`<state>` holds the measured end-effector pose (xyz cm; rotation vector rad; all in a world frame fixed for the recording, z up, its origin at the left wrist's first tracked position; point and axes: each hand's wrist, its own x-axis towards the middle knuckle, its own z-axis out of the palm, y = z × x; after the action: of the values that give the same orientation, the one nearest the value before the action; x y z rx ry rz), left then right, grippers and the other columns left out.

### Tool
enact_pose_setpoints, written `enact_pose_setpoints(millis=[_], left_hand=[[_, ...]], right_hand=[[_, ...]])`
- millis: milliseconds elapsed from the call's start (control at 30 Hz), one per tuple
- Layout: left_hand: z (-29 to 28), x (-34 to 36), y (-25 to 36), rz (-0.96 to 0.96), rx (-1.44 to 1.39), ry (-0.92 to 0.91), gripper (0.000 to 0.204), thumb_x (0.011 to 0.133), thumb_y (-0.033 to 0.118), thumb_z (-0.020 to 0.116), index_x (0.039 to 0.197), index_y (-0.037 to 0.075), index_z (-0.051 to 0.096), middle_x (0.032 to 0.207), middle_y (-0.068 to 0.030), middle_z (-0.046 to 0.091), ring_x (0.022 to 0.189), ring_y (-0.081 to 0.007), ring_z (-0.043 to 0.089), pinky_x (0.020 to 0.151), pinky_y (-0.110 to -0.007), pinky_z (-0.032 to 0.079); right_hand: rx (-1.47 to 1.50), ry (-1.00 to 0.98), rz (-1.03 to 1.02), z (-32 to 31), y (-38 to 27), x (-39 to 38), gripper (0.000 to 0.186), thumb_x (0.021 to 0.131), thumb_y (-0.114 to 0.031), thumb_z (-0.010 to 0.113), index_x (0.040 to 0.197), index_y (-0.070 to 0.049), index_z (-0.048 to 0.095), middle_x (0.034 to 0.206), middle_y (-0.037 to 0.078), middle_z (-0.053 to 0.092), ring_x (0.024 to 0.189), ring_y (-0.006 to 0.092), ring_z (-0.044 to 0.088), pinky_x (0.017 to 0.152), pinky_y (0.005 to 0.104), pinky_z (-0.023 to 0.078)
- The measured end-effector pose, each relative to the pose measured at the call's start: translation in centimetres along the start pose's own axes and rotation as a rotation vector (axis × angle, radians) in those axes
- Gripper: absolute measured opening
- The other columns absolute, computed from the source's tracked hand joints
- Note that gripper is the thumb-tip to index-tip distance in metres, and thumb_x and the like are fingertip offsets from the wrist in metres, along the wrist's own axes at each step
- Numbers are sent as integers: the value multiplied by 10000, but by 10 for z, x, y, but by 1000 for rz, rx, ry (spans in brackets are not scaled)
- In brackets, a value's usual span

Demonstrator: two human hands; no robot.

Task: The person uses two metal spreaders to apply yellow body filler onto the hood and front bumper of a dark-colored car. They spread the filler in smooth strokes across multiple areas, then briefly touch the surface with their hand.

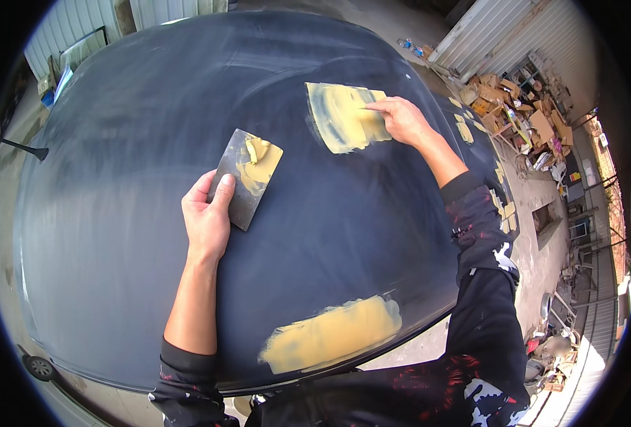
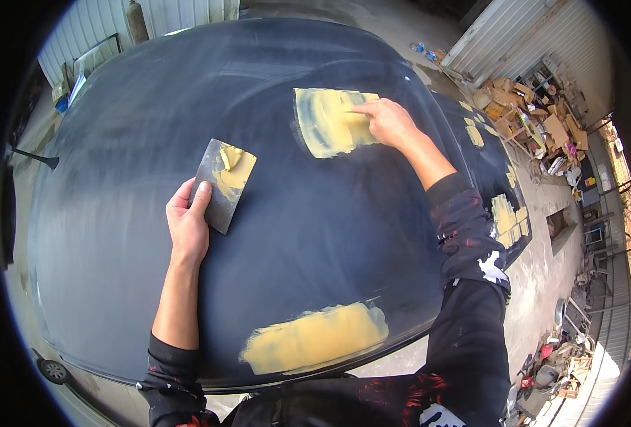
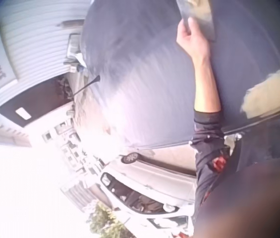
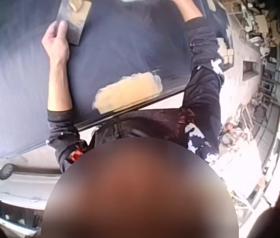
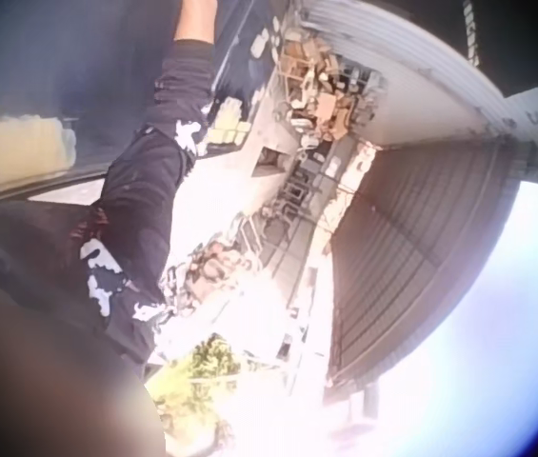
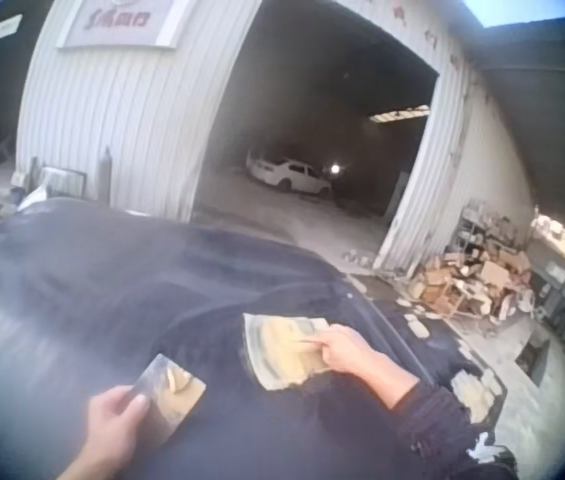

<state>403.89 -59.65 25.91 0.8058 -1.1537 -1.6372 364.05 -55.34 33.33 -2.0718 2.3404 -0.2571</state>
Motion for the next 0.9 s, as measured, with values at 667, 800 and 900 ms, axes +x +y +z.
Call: enact_pose_setpoints(millis=[667,800,900], left_hand=[[-3,1,0,18,-53,-5,246,993,165,659,1160,-14,686,991,-27,723,879,-74,640,821,-234,505],[-3,1,0,12,-31,1,234,993,164,658,1148,-9,690,985,-25,722,870,-73,637,815,-236,505],[-2,1,0,4,-16,12,228,992,163,657,1141,-7,693,980,-24,722,867,-72,635,811,-238,506]], right_hand=[[51,68,-72,46,-7,-37,531,755,99,485,1170,-118,736,1169,75,703,1150,295,599,997,393,475],[-7,-41,-26,22,2,-71,519,762,124,479,1154,-101,735,1189,106,706,1153,311,623,1012,403,494],[-88,101,24,4,22,-54,472,780,70,493,1149,-107,729,1116,132,722,1111,327,642,959,421,507]])
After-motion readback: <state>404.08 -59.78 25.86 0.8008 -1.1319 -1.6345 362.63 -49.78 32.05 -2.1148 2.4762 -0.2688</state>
